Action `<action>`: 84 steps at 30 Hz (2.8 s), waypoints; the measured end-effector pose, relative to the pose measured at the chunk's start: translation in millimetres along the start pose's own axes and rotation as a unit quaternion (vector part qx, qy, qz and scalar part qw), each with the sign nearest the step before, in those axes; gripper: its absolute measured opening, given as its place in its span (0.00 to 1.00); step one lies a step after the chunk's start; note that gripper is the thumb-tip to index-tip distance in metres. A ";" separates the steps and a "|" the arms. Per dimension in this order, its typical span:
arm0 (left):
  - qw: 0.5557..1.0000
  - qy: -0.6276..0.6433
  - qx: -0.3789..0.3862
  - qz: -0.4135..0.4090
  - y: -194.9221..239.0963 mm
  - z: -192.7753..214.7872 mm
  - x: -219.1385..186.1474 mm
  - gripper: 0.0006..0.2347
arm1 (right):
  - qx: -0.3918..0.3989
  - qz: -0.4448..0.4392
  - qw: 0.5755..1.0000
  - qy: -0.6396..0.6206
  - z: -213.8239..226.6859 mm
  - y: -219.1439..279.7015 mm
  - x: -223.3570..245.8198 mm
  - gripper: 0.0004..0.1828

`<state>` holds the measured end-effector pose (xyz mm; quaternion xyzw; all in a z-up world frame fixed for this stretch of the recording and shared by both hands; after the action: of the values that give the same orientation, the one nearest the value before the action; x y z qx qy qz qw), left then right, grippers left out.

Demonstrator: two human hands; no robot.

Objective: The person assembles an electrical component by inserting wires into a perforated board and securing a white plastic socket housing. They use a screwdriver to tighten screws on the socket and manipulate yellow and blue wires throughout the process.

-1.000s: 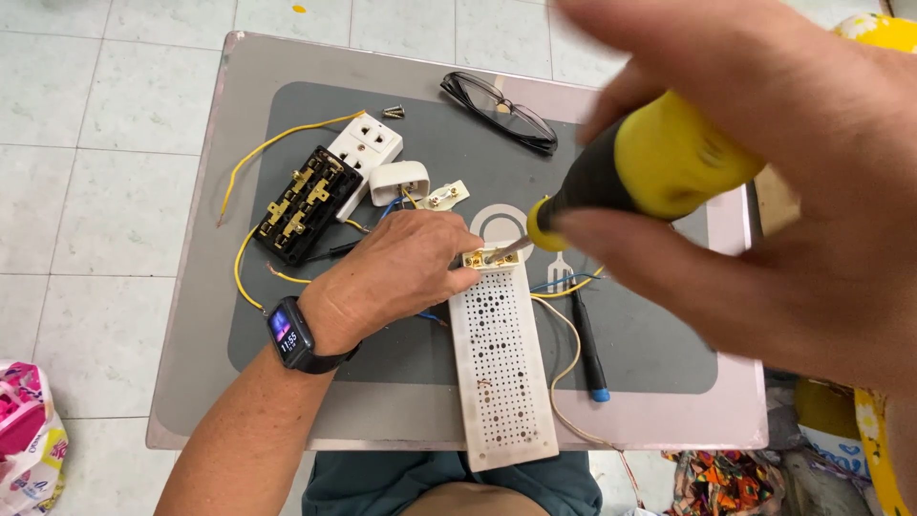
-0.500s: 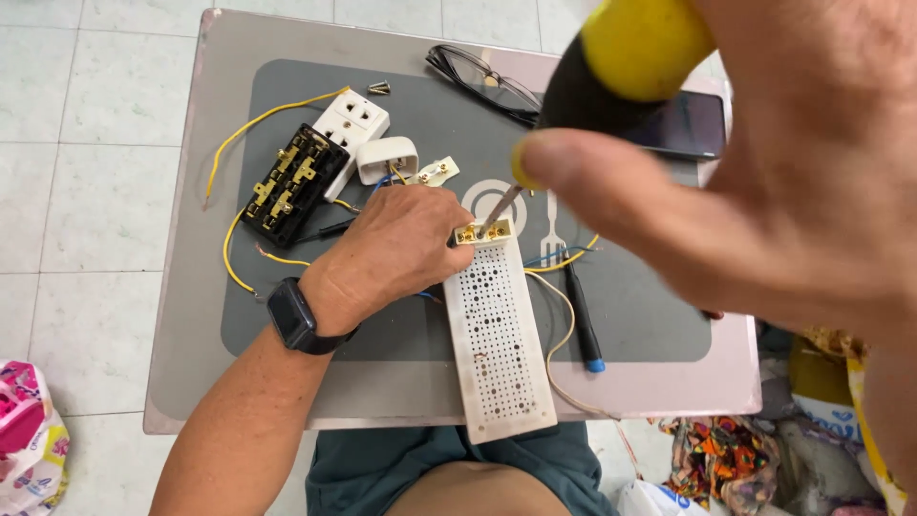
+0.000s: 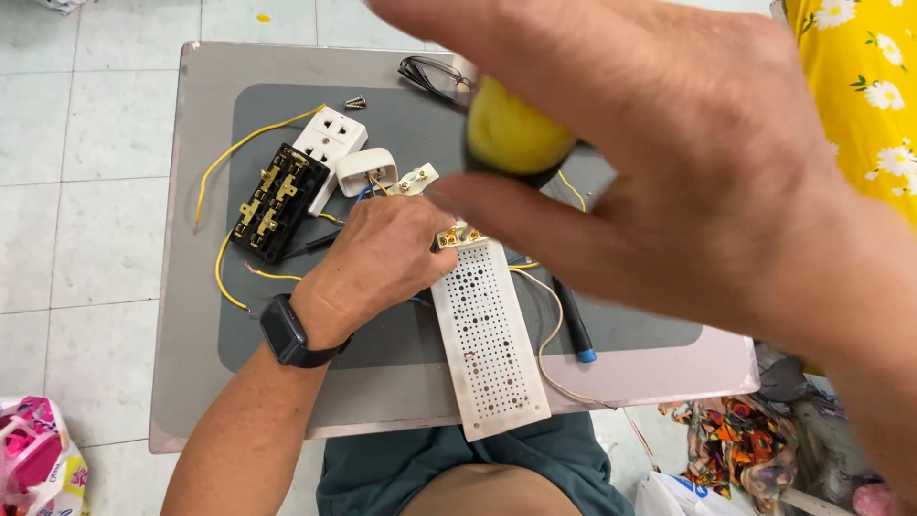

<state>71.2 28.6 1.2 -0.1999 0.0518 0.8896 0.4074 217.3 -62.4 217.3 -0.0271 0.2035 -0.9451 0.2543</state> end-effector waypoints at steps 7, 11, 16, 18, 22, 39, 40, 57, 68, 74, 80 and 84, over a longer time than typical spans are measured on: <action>1.000 0.016 0.024 0.012 -0.3 3.5 -0.6 0.12 | 0.027 0.008 0.999 -0.018 -12.3 -49.7 38.8 0.19; 1.000 0.025 0.019 0.005 0.1 -3.0 3.6 0.09 | -0.045 0.042 0.996 0.064 -11.3 -32.5 28.6 0.28; 1.000 0.015 0.010 0.001 0.8 -1.4 3.5 0.12 | 0.020 0.027 0.999 0.008 -4.0 -44.5 38.7 0.34; 1.000 0.015 0.012 0.003 1.0 -0.2 3.2 0.14 | 0.049 0.029 0.995 -0.081 -7.0 -46.5 47.6 0.32; 0.999 0.013 0.031 0.009 1.5 0.0 0.8 0.13 | 0.014 -0.023 0.996 0.090 -8.4 -43.5 41.7 0.30; 0.999 0.014 0.051 0.012 2.4 -2.4 1.1 0.12 | 0.069 -0.038 0.997 0.013 -14.2 -46.5 41.5 0.31; 0.999 0.018 0.039 0.014 2.4 -1.7 1.5 0.12 | 0.058 -0.055 0.995 0.061 -14.5 -43.7 37.6 0.35; 1.000 0.015 0.014 -0.010 1.8 -3.2 2.4 0.11 | 0.020 -0.024 0.999 0.028 -19.0 -32.0 28.3 0.30; 1.000 0.013 -0.006 -0.020 1.9 -4.4 3.0 0.11 | 0.020 -0.031 0.989 0.140 -8.7 -32.2 42.4 0.39; 1.000 0.007 0.010 -0.013 1.5 -4.0 1.6 0.11 | 0.010 -0.023 0.991 0.132 -8.9 -31.1 44.4 0.35; 1.000 0.013 0.003 -0.019 2.9 -2.5 0.3 0.13 | 0.003 -0.019 0.992 0.125 -7.1 -27.8 47.5 0.31; 1.000 0.006 -0.009 -0.022 2.5 -10.3 2.1 0.12 | 0.000 -0.012 0.993 0.118 -8.9 -29.8 52.1 0.29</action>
<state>71.4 25.8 -9.3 -0.2097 0.0419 0.8797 0.4247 156.6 -61.2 218.3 0.0823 0.2318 -0.9446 0.2174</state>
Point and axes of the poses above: each hand's wrist, its own y-axis away from the middle knuckle, its own z-axis out of the back of the hand, x = y × z, the point moved 8 cm from there along -y, towards the middle knuckle, and after that the axes turned 4 degrees about z, right-handed, at the moved point
